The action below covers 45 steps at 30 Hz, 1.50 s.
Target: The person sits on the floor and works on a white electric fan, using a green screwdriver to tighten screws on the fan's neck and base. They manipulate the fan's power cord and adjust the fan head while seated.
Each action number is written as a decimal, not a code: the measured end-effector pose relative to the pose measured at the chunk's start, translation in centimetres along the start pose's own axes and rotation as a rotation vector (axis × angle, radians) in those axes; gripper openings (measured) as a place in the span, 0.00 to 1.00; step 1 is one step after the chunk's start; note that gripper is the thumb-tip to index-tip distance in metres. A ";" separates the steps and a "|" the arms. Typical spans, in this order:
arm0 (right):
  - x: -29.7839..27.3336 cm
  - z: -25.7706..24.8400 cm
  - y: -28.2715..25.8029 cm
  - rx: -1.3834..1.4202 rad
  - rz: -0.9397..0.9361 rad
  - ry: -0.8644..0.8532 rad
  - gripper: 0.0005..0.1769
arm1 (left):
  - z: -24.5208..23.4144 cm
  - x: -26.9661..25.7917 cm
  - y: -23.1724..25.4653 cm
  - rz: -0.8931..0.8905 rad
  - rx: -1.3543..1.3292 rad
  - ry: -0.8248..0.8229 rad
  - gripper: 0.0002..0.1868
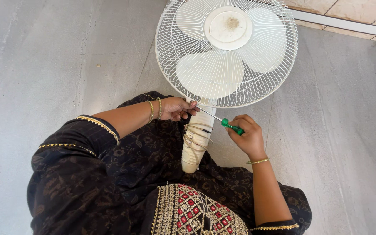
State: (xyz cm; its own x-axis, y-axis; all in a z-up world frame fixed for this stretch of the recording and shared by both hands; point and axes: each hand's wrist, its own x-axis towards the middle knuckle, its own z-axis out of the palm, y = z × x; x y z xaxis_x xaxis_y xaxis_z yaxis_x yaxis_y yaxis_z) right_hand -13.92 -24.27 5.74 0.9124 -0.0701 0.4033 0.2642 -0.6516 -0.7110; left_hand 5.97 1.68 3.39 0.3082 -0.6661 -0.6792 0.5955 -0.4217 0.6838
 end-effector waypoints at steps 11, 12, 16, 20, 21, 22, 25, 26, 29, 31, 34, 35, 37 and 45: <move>1.0 1.5 2.5 0.758 0.908 -0.202 0.10 | 0.3 0.3 -1.2 0.037 0.026 0.021 0.29; 0.7 1.4 2.2 0.719 0.855 -0.184 0.10 | 0.4 0.1 -1.3 0.048 0.023 0.027 0.30; -0.1 -1.7 0.8 0.658 0.673 -0.213 0.16 | 1.5 0.5 -1.6 0.102 0.085 0.030 0.32; -0.6 -3.8 -0.6 0.746 0.456 -0.222 0.17 | 2.2 0.7 -2.0 0.120 0.112 0.025 0.33; -0.6 -3.6 -0.7 0.682 0.420 -0.182 0.15 | 2.3 0.8 -1.9 0.124 0.118 0.023 0.34; -0.7 -3.2 -0.7 0.619 0.384 -0.144 0.13 | 2.4 0.8 -2.0 0.124 0.119 0.030 0.34; -0.8 -1.9 0.4 0.502 0.394 0.002 0.09 | 2.5 0.7 -2.1 0.124 0.122 0.052 0.34; -0.7 -1.3 1.1 0.476 0.417 0.056 0.08 | 2.6 0.6 -2.2 0.122 0.123 0.057 0.34; -0.3 0.0 3.6 0.469 0.609 0.177 0.07 | 3.3 0.5 -2.7 0.153 0.099 0.065 0.33; -0.1 0.5 5.5 0.543 0.703 0.135 0.10 | 3.8 0.8 -3.2 0.194 0.074 0.080 0.32; -0.7 -0.9 8.1 0.575 0.810 0.054 0.11 | 4.3 1.9 -4.6 0.277 0.009 0.137 0.30; -1.1 -1.8 9.0 0.571 0.839 0.023 0.10 | 4.5 2.6 -5.3 0.322 -0.028 0.172 0.29; -2.1 -4.2 10.5 0.572 0.890 0.070 0.10 | 4.3 3.5 -8.0 0.442 -0.118 0.262 0.29; -5.2 -2.1 15.9 0.488 1.152 0.357 0.19 | 2.6 5.9 -17.0 0.555 0.241 0.684 0.45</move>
State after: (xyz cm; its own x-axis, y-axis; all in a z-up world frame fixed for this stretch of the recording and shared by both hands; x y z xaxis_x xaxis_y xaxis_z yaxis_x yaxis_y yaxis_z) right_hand -15.13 -35.83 -6.41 0.5762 -0.6469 -0.4995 -0.4563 0.2525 -0.8533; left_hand -4.22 3.34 -11.50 0.9224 -0.3343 -0.1935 0.0831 -0.3176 0.9446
